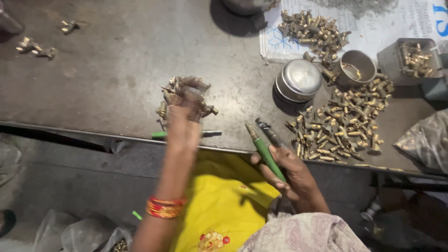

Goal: Assembling and inspecting small brass metal components using hand tools.

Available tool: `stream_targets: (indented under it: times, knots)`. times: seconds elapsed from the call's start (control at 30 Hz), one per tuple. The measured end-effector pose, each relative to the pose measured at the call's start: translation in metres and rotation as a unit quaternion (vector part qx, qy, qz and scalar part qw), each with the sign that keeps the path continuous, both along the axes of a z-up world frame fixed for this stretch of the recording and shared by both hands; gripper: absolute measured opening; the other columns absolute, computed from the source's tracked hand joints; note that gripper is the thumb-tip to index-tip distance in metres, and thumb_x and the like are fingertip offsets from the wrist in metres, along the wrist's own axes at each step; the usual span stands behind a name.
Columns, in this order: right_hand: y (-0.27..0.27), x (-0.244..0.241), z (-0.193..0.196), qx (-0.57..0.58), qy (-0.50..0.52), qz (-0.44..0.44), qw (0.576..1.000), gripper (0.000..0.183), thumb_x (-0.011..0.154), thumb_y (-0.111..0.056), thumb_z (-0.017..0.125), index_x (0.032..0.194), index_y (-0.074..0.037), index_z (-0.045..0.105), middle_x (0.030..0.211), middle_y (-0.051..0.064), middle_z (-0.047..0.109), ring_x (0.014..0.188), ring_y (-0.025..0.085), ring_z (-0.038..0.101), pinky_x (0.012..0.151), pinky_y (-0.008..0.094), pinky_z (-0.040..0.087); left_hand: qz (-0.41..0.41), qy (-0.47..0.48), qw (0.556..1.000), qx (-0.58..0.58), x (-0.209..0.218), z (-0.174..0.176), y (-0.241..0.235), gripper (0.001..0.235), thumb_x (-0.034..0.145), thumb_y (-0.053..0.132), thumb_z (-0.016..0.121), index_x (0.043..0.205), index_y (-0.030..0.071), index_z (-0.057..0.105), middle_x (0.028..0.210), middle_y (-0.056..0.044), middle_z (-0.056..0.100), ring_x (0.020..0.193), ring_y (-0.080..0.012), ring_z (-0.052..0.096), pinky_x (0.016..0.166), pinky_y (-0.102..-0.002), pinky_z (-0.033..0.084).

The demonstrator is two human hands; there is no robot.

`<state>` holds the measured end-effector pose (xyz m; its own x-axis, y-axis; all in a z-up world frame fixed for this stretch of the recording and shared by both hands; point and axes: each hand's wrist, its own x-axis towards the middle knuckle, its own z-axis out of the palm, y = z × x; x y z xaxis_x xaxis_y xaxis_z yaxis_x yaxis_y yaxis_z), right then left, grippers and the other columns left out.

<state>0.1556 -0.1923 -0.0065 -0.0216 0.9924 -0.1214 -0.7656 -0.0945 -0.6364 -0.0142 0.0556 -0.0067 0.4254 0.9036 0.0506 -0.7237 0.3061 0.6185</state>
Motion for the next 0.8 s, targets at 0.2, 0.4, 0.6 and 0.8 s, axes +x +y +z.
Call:
stream_targets:
  times: [0.2, 0.4, 0.6, 0.8]
  knots:
    - [0.029, -0.017, 0.048, -0.061, -0.372, -0.184, 0.908, 0.073, 0.101, -0.020, 0.060, 0.164, -0.015, 0.023, 0.107, 0.016, 0.074, 0.061, 0.010, 0.061, 0.057, 0.023, 0.052, -0.081, 0.112, 0.990, -0.017, -0.036, 0.013, -0.032, 0.042, 0.095, 0.006, 0.070, 0.136, -0.001, 0.061, 0.119, -0.007, 0.071, 0.105, -0.0121, 0.065, 0.091, -0.021, 0.054]
    - [0.043, -0.012, 0.011, -0.105, -0.549, -0.237, 0.795, 0.069, 0.102, -0.010, 0.062, 0.165, -0.012, 0.032, 0.107, 0.012, 0.075, 0.070, 0.007, 0.059, 0.062, 0.023, 0.052, -0.214, 0.147, 0.944, -0.203, -0.048, 0.004, -0.106, 0.047, 0.092, 0.009, 0.068, 0.137, -0.001, 0.057, 0.120, -0.013, 0.072, 0.110, -0.0210, 0.069, 0.098, -0.030, 0.056]
    - [0.051, -0.014, 0.003, -0.105, -0.580, -0.245, 0.770, 0.063, 0.109, -0.012, 0.063, 0.165, -0.011, 0.035, 0.111, 0.010, 0.076, 0.073, 0.007, 0.060, 0.066, 0.023, 0.051, -0.286, 0.099, 0.908, -0.289, -0.065, -0.020, -0.128, 0.045, 0.098, 0.017, 0.064, 0.138, -0.002, 0.057, 0.121, -0.013, 0.070, 0.109, -0.0178, 0.069, 0.098, -0.031, 0.055]
    - [0.048, -0.018, -0.001, -0.124, -0.545, -0.268, 0.785, 0.061, 0.112, -0.011, 0.062, 0.166, -0.009, 0.031, 0.118, 0.011, 0.074, 0.076, 0.006, 0.058, 0.069, 0.022, 0.050, -0.309, 0.052, 0.877, -0.365, -0.066, -0.048, -0.136, 0.041, 0.102, 0.021, 0.063, 0.135, -0.002, 0.059, 0.117, -0.011, 0.071, 0.109, -0.0157, 0.068, 0.099, -0.029, 0.055]
